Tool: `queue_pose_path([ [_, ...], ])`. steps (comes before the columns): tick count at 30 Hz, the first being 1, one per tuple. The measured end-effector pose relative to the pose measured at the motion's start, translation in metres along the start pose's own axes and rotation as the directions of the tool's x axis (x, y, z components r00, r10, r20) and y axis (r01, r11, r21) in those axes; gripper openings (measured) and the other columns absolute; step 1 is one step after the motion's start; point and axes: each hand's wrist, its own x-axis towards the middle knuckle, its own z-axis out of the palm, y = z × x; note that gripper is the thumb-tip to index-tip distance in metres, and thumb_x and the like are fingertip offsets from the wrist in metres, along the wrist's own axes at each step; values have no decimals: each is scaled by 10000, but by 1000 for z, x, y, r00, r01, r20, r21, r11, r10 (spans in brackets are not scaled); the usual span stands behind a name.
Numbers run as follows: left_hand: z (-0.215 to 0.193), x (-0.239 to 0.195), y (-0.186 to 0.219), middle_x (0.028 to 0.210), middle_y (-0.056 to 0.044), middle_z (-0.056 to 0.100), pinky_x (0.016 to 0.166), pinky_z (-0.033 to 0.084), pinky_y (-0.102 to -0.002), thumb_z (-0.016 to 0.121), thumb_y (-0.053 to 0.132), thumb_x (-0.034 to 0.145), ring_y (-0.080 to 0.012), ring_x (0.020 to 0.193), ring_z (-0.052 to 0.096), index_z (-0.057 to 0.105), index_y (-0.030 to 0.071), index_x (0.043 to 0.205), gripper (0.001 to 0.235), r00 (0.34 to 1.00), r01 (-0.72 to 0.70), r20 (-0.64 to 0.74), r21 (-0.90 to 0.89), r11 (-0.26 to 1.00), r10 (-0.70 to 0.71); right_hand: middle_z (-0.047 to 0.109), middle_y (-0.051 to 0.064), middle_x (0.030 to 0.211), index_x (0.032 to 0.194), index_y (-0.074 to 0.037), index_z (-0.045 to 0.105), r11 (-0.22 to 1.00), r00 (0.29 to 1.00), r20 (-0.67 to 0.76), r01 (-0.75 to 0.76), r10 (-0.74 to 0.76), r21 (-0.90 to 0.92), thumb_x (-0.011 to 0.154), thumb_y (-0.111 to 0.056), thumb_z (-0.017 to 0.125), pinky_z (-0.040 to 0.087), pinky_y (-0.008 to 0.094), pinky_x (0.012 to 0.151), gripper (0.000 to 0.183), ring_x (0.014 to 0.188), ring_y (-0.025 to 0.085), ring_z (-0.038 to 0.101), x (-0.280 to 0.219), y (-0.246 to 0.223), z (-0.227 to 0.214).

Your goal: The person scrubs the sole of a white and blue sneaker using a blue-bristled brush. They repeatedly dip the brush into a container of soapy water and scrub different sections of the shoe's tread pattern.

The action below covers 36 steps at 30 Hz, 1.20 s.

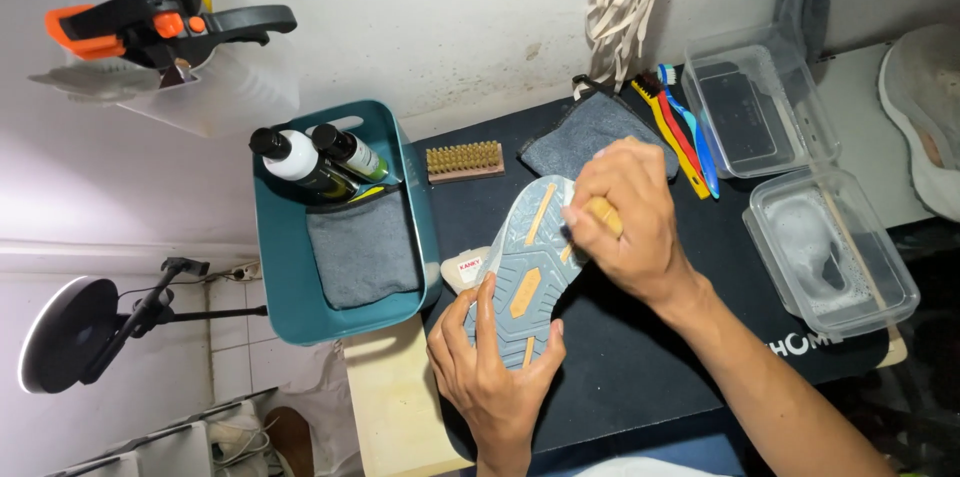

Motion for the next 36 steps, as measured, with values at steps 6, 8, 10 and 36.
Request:
queue_pose_path([
  [6, -3, 4, 1, 1189, -50, 635, 863, 513, -433, 659, 618, 830, -277, 1060, 612, 682, 182, 1304, 644, 999, 39, 38, -40, 998, -38, 654, 5, 884, 797, -149, 626, 952, 948, 98, 305, -302, -17, 886, -337, 698, 370, 564, 925, 220, 963, 247, 556, -21, -32, -1],
  [8, -5, 4, 2, 1190, -50, 638, 861, 513, -424, 696, 553, 810, -273, 1055, 613, 684, 180, 1302, 618, 999, 24, 30, -28, 999, -24, 655, 12, 906, 816, -143, 625, 942, 938, 92, 337, -335, -8, 899, -363, 686, 392, 578, 921, 243, 981, 251, 547, -27, -21, -4],
  [10, -2, 5, 0, 1191, -49, 642, 858, 514, -416, 732, 489, 790, -270, 1051, 614, 687, 178, 1299, 599, 1000, 5, 27, -23, 1000, -4, 656, 19, 928, 835, -137, 624, 932, 928, 86, 363, -361, -5, 912, -388, 675, 414, 592, 917, 268, 999, 255, 539, -22, -2, -6],
  [36, 23, -60, -28, 979, -93, 563, 738, 526, -351, 674, 716, 557, -220, 914, 543, 601, 67, 1006, 793, 918, -17, -394, -155, 988, -46, 564, -16, 974, 892, -217, 613, -82, 705, 207, -208, 679, 975, 935, -433, 704, 471, 535, 1046, 238, 1148, 186, 535, -22, 56, -57],
])
